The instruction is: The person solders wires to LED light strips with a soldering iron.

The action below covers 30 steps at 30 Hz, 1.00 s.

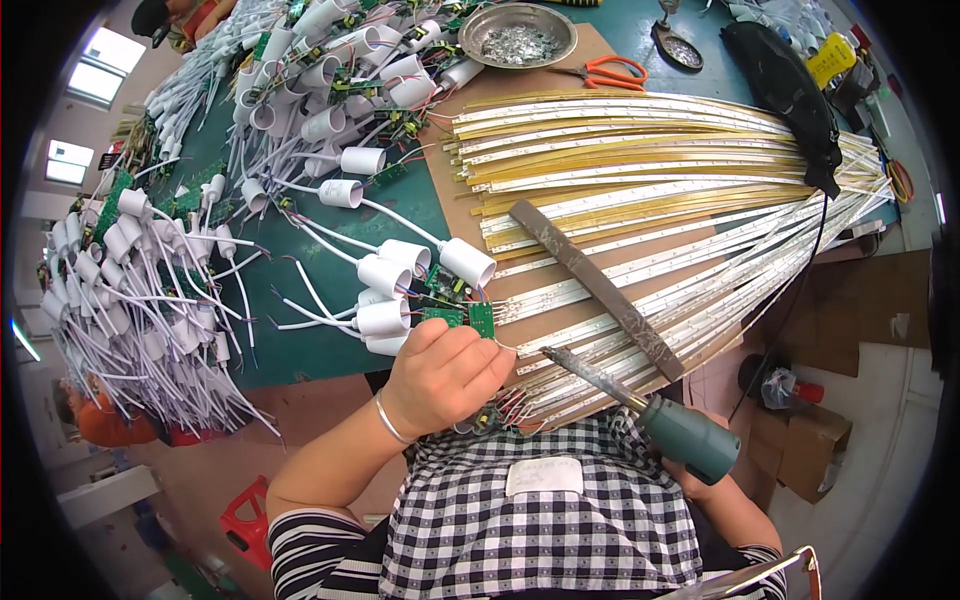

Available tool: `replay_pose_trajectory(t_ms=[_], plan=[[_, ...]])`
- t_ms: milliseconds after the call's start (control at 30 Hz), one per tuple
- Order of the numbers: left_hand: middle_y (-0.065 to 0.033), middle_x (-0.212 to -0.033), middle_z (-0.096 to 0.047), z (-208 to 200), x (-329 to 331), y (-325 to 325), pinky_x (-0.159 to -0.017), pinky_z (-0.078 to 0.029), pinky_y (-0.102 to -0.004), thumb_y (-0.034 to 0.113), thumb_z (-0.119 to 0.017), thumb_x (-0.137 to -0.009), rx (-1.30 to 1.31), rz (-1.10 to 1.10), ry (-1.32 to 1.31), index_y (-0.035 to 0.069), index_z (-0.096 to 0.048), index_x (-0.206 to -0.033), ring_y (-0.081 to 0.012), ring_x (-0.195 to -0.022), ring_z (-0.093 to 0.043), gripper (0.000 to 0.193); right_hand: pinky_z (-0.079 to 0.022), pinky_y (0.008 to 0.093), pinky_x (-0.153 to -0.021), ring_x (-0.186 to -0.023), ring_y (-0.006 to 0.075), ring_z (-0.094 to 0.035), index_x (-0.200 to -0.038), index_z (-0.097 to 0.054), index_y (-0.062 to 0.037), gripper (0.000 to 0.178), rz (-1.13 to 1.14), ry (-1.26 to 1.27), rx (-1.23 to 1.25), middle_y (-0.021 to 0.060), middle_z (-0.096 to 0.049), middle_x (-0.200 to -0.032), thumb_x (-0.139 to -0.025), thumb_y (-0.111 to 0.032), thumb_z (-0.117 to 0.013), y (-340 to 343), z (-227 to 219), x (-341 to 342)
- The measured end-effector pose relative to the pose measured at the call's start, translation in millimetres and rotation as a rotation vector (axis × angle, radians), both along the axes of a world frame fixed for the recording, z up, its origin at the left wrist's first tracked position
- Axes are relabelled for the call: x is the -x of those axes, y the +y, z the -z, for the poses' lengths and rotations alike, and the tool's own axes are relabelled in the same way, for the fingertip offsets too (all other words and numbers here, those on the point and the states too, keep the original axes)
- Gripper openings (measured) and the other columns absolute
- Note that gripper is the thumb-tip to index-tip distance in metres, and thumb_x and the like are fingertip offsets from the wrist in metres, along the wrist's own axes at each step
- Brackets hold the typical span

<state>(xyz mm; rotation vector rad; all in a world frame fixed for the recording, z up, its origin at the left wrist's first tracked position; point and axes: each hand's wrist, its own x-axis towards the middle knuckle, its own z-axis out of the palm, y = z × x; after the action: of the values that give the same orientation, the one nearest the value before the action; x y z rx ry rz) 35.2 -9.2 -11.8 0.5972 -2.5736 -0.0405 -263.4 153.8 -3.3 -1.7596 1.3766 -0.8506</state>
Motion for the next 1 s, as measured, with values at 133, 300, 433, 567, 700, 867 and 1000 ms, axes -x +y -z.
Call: replay_pose_trajectory(t_ms=[133,300,433,567,700,867,1000], plan=[[0.0024,-0.086,-0.063,2.0,-0.3,-0.2,-0.073,-0.04,-0.0318,0.014,-0.066,-0.07,0.015,0.015,0.004,0.011,-0.07,-0.091,-0.0152,-0.079,-0.057,0.021,-0.053,0.0353,-0.077,-0.083,0.0287,-0.066,-0.096,-0.068,-0.0033,0.027,0.082,-0.127,-0.105,0.0112,-0.068,-0.093,-0.077,-0.021,-0.063,1.5,8.2,-4.7],[0.0029,-0.085,-0.061,1.4,0.6,-2.9,-0.073,-0.041,-0.0295,0.012,-0.065,-0.075,0.029,0.033,0.006,0.01,-0.066,-0.085,-0.0125,-0.08,-0.057,0.011,-0.052,0.0379,-0.071,-0.077,0.0305,-0.064,-0.095,-0.067,-0.0029,0.029,0.099,-0.121,-0.06,0.0124,-0.067,-0.089,-0.079,-0.027,-0.064,2.2,13.9,-7.6],[0.0032,-0.084,-0.061,0.5,0.2,-4.1,-0.072,-0.04,-0.0292,0.012,-0.065,-0.073,0.011,0.047,0.009,0.011,-0.066,-0.084,-0.0121,-0.079,-0.056,0.011,-0.053,0.0362,-0.073,-0.079,0.0293,-0.065,-0.096,-0.067,-0.0022,0.026,0.023,-0.066,0.011,0.0117,-0.067,-0.092,-0.075,-0.018,-0.065,-6.3,8.0,-5.0],[0.0035,-0.084,-0.061,0.9,0.1,-3.5,-0.072,-0.04,-0.029,0.012,-0.065,-0.073,0.008,0.042,0.026,0.011,-0.066,-0.084,-0.0118,-0.078,-0.056,0.011,-0.053,0.0342,-0.074,-0.081,0.0279,-0.066,-0.097,-0.066,-0.0006,0.027,0.064,-0.203,-0.134,0.0113,-0.068,-0.093,-0.072,-0.008,-0.064,-10.4,-3.0,-8.6],[0.0035,-0.082,-0.06,-0.5,0.5,-5.0,-0.072,-0.04,-0.0289,0.012,-0.065,-0.073,0.012,0.049,0.023,0.011,-0.066,-0.083,-0.0119,-0.077,-0.055,0.01,-0.052,0.035,-0.075,-0.081,0.0284,-0.066,-0.098,-0.066,0.0002,0.027,0.224,-0.39,-0.357,0.0118,-0.068,-0.092,-0.072,-0.008,-0.064,-5.6,-13.5,-15.1],[0.0028,-0.087,-0.062,-0.3,-1.5,-2.8,-0.075,-0.039,-0.0312,0.014,-0.065,-0.072,-0.008,0.058,-0.031,0.011,-0.069,-0.087,-0.0134,-0.081,-0.057,0.017,-0.051,0.037,-0.079,-0.083,0.0288,-0.066,-0.099,-0.065,0.0011,0.029,0.253,-0.4,-0.448,0.0133,-0.068,-0.094,-0.072,-0.008,-0.064,-6.0,-17.4,-17.2],[0.0022,-0.087,-0.062,-1.4,-0.8,-2.8,-0.077,-0.04,-0.0315,0.014,-0.064,-0.072,-0.003,0.068,-0.042,0.01,-0.069,-0.087,-0.0136,-0.083,-0.058,0.017,-0.051,0.0371,-0.08,-0.084,0.0293,-0.066,-0.1,-0.066,0.001,0.03,0.278,-0.344,-0.47,0.0133,-0.068,-0.096,-0.071,-0.008,-0.064,-2.8,-13.9,-15.5]])
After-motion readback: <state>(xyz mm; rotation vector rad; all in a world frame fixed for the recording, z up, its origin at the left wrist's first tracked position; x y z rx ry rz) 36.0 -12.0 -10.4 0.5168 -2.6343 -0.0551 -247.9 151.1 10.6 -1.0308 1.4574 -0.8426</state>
